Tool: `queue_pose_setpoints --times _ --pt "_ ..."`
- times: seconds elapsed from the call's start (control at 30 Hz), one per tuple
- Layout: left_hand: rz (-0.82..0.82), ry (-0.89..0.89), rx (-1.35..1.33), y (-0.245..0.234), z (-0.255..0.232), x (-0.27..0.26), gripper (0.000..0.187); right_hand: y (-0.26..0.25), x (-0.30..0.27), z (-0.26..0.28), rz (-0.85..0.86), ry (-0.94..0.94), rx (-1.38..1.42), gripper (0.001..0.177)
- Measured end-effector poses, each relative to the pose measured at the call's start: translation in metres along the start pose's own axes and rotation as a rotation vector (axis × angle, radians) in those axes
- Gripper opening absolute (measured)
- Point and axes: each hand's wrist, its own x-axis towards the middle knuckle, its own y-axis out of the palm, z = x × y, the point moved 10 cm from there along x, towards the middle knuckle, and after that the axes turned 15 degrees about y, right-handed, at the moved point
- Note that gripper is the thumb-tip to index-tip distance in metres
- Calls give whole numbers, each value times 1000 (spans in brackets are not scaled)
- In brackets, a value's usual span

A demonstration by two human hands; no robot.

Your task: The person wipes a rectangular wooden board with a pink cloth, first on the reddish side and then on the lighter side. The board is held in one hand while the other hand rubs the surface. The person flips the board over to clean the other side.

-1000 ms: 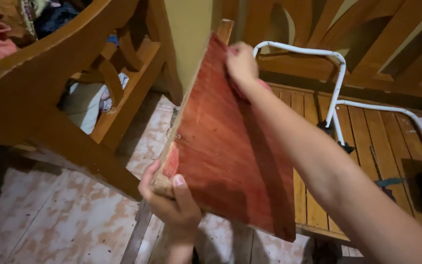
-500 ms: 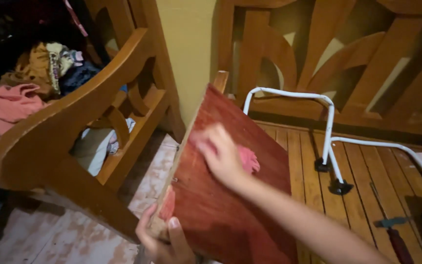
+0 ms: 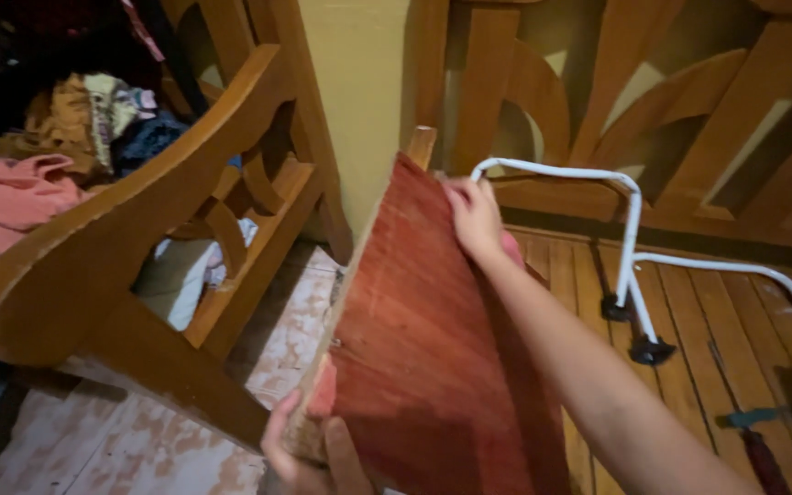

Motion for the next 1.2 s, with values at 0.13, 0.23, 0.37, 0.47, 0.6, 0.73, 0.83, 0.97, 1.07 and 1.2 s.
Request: queue_pose_setpoints --times 0.13,0.23,0.37,0.47,0.6,0.73,0.83,0.97,1.07,1.2 --pt "119 -18 -108 11 -14 6 47 -79 -69 -105 -139 59 -182 21" --pt "96 32 84 6 -33 9 48 -133 -140 -163 -148 257 -327 27" --pt "106 171 148 7 -53 14 46 -161 -213 -146 -129 317 -331 22" --pt "158 215 160 5 -59 21 45 -162 -248 -64 -130 234 -232 20" --pt "172 248 154 5 -59 18 46 -139 -280 87 -51 4 -30 20" --pt "247 157 107 5 -48 20 52 -108 -328 206 244 -103 57 30" --pt "335 120 -8 -1 -49 20 56 -137 -350 242 343 -287 2 45" --pt "432 33 -50 0 -57 40 55 -170 -383 230 362 -437 -262 74" --pt "427 -69 50 2 -79 40 51 -177 -385 202 281 -343 -396 73" --pt "416 59 10 17 -179 28 41 -214 -382 178 122 -260 -263 73"
